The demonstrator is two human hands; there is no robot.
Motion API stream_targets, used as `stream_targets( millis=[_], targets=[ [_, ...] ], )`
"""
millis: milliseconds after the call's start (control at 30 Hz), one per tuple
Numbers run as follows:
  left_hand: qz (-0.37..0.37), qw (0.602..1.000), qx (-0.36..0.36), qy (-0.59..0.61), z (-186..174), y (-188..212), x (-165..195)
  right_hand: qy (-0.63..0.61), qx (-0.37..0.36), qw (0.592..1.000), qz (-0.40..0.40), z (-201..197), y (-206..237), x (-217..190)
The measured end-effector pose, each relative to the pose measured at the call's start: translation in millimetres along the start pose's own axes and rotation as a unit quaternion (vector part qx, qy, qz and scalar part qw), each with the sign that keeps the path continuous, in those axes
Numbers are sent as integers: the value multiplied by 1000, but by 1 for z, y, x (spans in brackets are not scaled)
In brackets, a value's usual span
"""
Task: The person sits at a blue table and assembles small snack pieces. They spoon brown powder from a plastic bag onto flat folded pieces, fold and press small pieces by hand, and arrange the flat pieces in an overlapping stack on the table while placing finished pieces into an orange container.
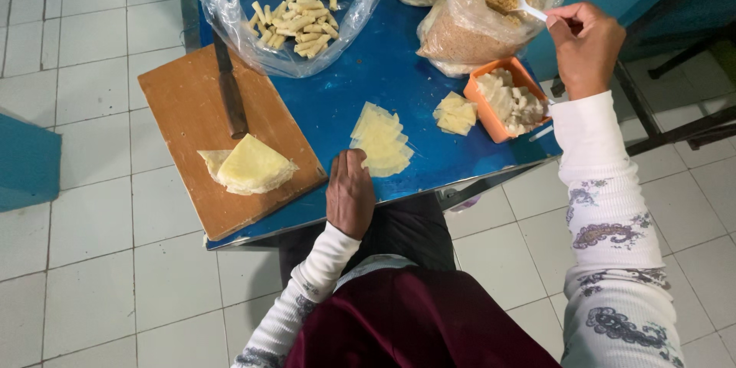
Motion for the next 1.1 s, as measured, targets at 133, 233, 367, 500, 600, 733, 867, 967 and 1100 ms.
stream_targets(
  millis=[133, 233, 367, 500, 600, 733, 867, 967, 1100],
  targets=[
    [3, 1000, -3, 16, -1, -1, 0, 11, -3, 998, -67, 1, 3, -7],
    [5, 1000, -6, 22, -1, -1, -1, 26, 2, 999, -33, -2, 4, -5],
    [8, 999, -8, 31, -1, 0, -2, -21, 2, 999, 25, -2, 4, -1],
    [-2, 999, -13, 41, 1, 0, -4, -84, 12, 989, 117, -5, 5, 0],
    [-11, 998, 0, 54, 1, -2, -6, -139, 18, 985, 98, -11, 8, -3],
    [-7, 997, 6, 78, 1, -1, -9, -214, -20, 970, 117, -7, 33, -19],
    [-11, 996, 4, 90, 2, 1, -12, -306, -127, 935, 125, 37, 89, -56],
    [-12, 995, 5, 97, 2, -1, -12, -225, -203, 944, 131, 70, 128, -84],
    [-15, 994, -3, 112, 3, -3, -12, -205, -201, 956, 60, 81, 147, -111]
  ],
)
Point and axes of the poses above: each hand's wrist, its own y-axis away from the middle knuckle, its own z-axis out of the palm, x = y × z, the point moved 4 cm from there along -y, towards the middle knuckle, and after that the axes turned 14 degrees about -z, right-handed, at the moved point
